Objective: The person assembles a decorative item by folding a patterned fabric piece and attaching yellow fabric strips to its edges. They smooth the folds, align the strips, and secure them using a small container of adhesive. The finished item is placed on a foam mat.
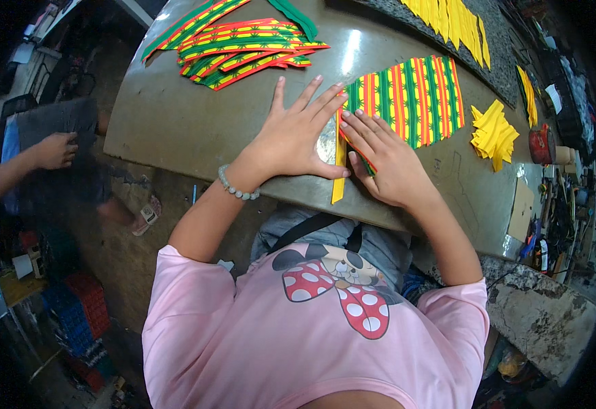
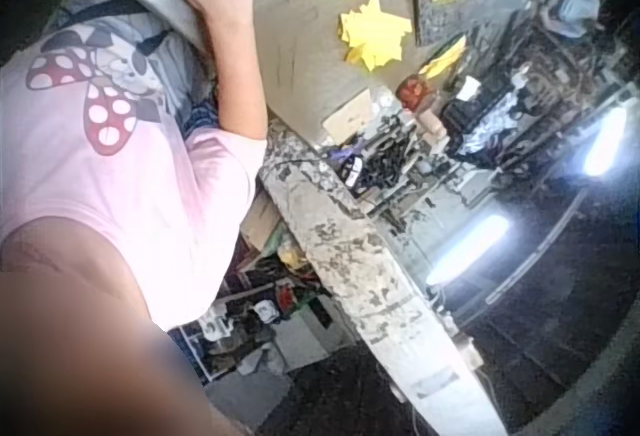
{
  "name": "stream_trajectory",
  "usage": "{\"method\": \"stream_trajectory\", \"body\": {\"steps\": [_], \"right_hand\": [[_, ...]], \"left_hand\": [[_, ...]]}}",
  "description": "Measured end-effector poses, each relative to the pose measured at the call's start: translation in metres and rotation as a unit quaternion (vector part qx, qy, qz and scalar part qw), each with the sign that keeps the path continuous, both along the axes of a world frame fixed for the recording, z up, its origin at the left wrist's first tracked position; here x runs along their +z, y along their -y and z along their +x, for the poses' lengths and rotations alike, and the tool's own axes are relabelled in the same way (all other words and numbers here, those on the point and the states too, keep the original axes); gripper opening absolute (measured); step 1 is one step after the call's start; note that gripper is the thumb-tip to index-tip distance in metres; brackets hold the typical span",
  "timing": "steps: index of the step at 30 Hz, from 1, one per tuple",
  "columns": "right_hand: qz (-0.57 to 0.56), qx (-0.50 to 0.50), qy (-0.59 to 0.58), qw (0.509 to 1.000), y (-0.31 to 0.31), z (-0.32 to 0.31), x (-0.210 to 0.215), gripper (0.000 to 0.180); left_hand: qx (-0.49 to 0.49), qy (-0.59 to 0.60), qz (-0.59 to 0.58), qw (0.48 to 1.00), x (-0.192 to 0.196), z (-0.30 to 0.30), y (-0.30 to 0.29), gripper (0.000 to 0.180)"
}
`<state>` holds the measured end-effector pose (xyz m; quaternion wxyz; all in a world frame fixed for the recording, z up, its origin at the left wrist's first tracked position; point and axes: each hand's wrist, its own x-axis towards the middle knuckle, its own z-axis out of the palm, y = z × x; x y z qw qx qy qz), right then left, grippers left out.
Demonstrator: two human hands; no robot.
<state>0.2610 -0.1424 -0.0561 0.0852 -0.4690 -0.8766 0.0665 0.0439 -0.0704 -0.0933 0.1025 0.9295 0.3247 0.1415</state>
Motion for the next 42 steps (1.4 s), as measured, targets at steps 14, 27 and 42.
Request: {"method": "stream_trajectory", "body": {"steps": [14, 27, 42], "right_hand": [[0.046, 0.014, 0.093, 0.995, -0.033, 0.007, 0.023, 0.099], [0.020, 0.037, 0.090, 0.995, -0.003, 0.010, 0.024, 0.096], [-0.005, 0.032, -0.053, 0.998, 0.007, 0.010, 0.010, 0.064]], "left_hand": [[0.003, -0.008, -0.014, 1.000, 0.001, 0.001, 0.000, 0.124], [0.003, -0.006, -0.019, 1.000, -0.003, 0.001, -0.001, 0.123], [0.010, -0.035, -0.029, 0.999, 0.008, -0.004, 0.019, 0.105]]}}
